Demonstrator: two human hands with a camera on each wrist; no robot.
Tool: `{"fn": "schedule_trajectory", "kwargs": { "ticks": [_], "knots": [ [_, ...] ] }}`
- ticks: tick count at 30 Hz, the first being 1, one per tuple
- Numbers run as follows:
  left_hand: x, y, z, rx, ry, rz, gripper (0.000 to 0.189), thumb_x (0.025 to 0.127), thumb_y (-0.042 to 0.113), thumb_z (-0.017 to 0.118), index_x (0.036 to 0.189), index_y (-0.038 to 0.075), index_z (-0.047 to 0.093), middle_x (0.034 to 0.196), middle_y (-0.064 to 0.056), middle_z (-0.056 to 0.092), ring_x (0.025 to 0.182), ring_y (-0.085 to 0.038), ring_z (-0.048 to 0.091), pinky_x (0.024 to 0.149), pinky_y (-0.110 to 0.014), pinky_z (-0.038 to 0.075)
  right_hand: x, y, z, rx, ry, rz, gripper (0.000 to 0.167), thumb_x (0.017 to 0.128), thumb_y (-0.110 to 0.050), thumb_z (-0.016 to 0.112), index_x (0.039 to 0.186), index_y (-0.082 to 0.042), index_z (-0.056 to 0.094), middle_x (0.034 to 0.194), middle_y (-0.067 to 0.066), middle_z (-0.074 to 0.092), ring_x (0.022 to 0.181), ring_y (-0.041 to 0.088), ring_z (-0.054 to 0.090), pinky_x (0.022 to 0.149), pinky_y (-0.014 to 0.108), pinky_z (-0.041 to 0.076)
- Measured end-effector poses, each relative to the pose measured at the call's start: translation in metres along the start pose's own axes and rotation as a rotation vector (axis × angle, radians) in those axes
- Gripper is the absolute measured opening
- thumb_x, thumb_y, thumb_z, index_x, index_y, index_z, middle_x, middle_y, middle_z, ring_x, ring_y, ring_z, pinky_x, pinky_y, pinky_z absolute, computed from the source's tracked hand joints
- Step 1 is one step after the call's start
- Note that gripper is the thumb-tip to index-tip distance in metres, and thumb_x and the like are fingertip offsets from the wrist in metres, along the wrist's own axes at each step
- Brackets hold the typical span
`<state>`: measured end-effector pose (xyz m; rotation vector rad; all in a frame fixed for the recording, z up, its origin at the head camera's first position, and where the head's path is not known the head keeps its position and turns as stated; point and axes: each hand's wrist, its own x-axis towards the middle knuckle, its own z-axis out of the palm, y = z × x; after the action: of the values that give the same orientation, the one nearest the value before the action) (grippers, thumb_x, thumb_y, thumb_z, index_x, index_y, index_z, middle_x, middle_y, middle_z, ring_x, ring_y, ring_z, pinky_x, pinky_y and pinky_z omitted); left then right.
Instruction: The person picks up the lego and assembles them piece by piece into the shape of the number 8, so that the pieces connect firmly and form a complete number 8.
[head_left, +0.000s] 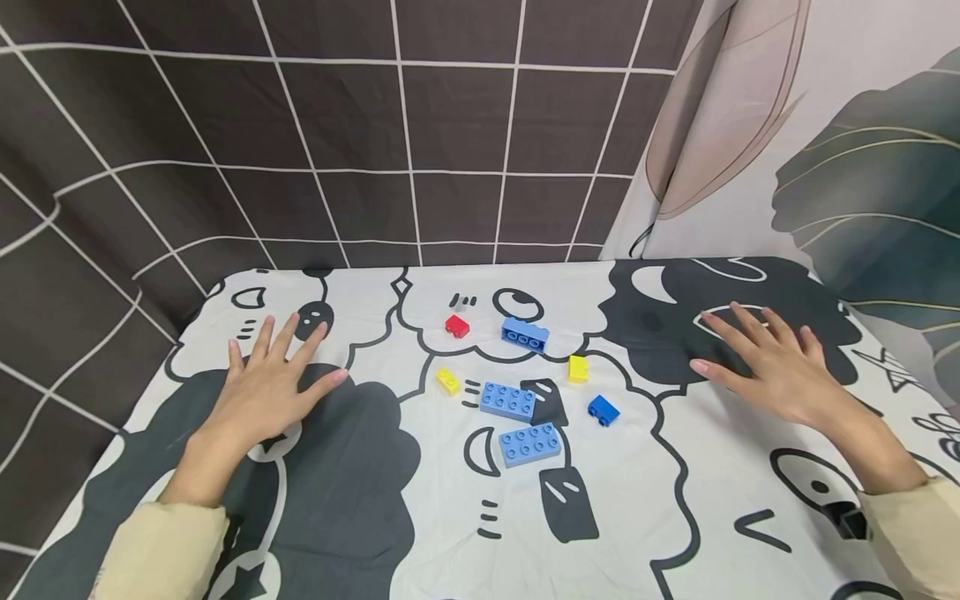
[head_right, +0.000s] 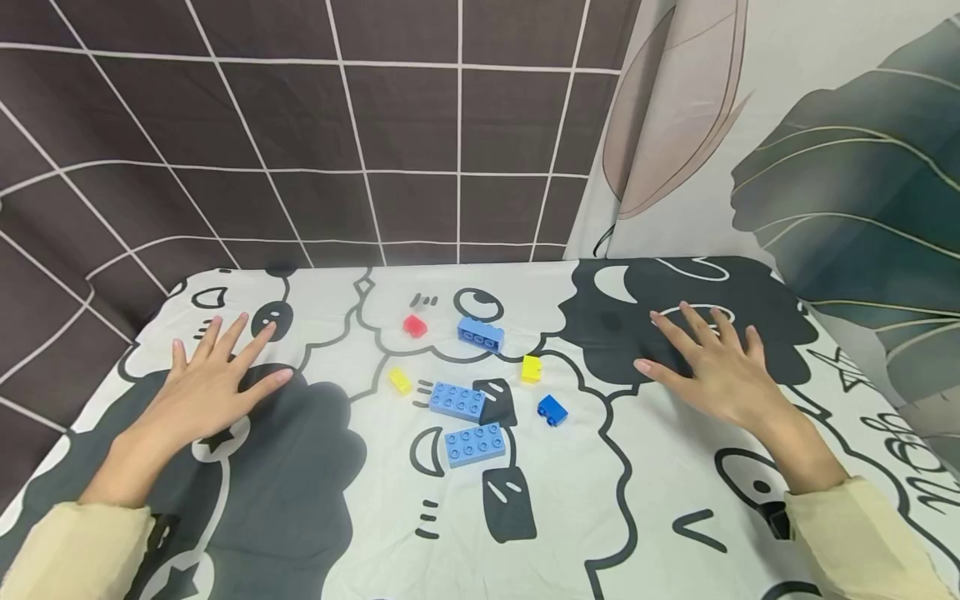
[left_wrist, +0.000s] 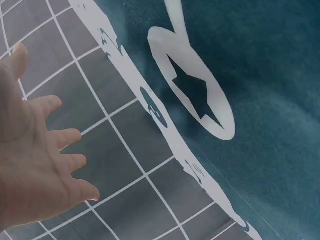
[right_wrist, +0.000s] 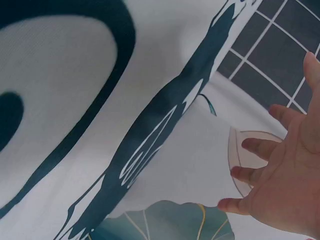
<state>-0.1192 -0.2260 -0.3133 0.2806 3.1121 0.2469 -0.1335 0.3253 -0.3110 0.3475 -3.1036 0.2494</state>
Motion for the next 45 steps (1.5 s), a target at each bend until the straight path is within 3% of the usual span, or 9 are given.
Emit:
{"fn": "schedule_trajectory", "kwargs": {
  "ticks": [6, 12, 16, 20, 26, 32, 36, 45],
  "knots": [
    [0.003, 0.005, -0.001, -0.030, 0.028, 0.038, 0.078, 0.088, 0.061, 0.038, 0.145, 0.011, 0.020, 0.148, -0.025, 0.008, 0.134, -0.042, -0.006, 0.097, -0.066, -0.004, 0.002, -0.007, -0.002, 0.087, 0.001, -0.044, 0.072, 0.089, -0.046, 0.052, 0.146, -0.015, 0.021, 0.147, 0.023, 0.013, 0.129, 0.051, 0.008, 0.089, 0.071, 0.002],
    [0.005, 0.019, -0.002, -0.109, 0.027, 0.088, 0.080, 0.086, 0.058, 0.048, 0.145, 0.011, 0.021, 0.147, -0.025, 0.014, 0.135, -0.042, 0.004, 0.099, -0.066, 0.003, 0.005, -0.023, -0.003, 0.249, -0.025, -0.117, 0.072, 0.087, -0.038, 0.059, 0.145, -0.014, 0.024, 0.144, 0.024, 0.024, 0.124, 0.052, 0.020, 0.085, 0.071, 0.011],
    [0.008, 0.035, 0.001, -0.187, 0.008, 0.115, 0.081, 0.082, 0.054, 0.057, 0.144, 0.012, 0.027, 0.145, -0.022, 0.022, 0.132, -0.042, 0.016, 0.098, -0.063, 0.017, 0.008, -0.036, 0.001, 0.349, -0.043, -0.241, 0.073, 0.083, -0.029, 0.068, 0.141, -0.006, 0.031, 0.139, 0.023, 0.034, 0.121, 0.046, 0.033, 0.088, 0.066, 0.025],
    [0.010, 0.054, 0.007, -0.275, 0.011, 0.162, 0.076, 0.079, 0.044, 0.067, 0.139, 0.010, 0.037, 0.138, -0.019, 0.036, 0.126, -0.038, 0.032, 0.094, -0.059, 0.031, 0.010, -0.048, 0.008, 0.360, -0.021, -0.385, 0.063, 0.077, -0.022, 0.073, 0.130, -0.002, 0.046, 0.127, 0.017, 0.049, 0.108, 0.036, 0.050, 0.084, 0.051, 0.040],
    [0.011, 0.088, 0.016, -0.399, -0.028, 0.250, 0.059, 0.077, 0.032, 0.072, 0.126, 0.006, 0.051, 0.114, -0.012, 0.057, 0.100, -0.027, 0.055, 0.081, -0.045, 0.044, 0.015, -0.063, 0.021, 0.366, -0.080, -0.507, 0.048, 0.074, -0.012, 0.076, 0.117, -0.003, 0.058, 0.113, 0.007, 0.057, 0.096, 0.023, 0.055, 0.077, 0.040, 0.047],
    [0.011, 0.117, 0.026, -0.501, -0.154, 0.333, 0.045, 0.077, 0.026, 0.073, 0.115, 0.006, 0.058, 0.096, -0.005, 0.061, 0.089, -0.019, 0.056, 0.074, -0.035, 0.045, 0.019, -0.074, 0.030, 0.407, -0.195, -0.543, 0.046, 0.074, -0.009, 0.075, 0.117, -0.003, 0.058, 0.112, 0.009, 0.056, 0.091, 0.021, 0.052, 0.069, 0.031, 0.048],
    [0.012, 0.131, 0.033, -0.506, -0.216, 0.392, 0.041, 0.078, 0.026, 0.073, 0.110, 0.006, 0.059, 0.091, -0.003, 0.061, 0.086, -0.017, 0.056, 0.073, -0.033, 0.045, 0.021, -0.079, 0.035, 0.421, -0.241, -0.540, 0.044, 0.074, -0.007, 0.074, 0.116, -0.006, 0.059, 0.113, 0.007, 0.055, 0.094, 0.021, 0.051, 0.069, 0.029, 0.047],
    [0.013, 0.152, 0.044, -0.506, -0.279, 0.473, 0.033, 0.076, 0.023, 0.074, 0.101, 0.006, 0.060, 0.082, 0.000, 0.058, 0.075, -0.014, 0.051, 0.069, -0.026, 0.043, 0.023, -0.084, 0.044, 0.394, -0.222, -0.544, 0.037, 0.072, -0.001, 0.074, 0.107, -0.009, 0.065, 0.106, 0.003, 0.054, 0.093, 0.021, 0.050, 0.067, 0.028, 0.047]
  ]
}}
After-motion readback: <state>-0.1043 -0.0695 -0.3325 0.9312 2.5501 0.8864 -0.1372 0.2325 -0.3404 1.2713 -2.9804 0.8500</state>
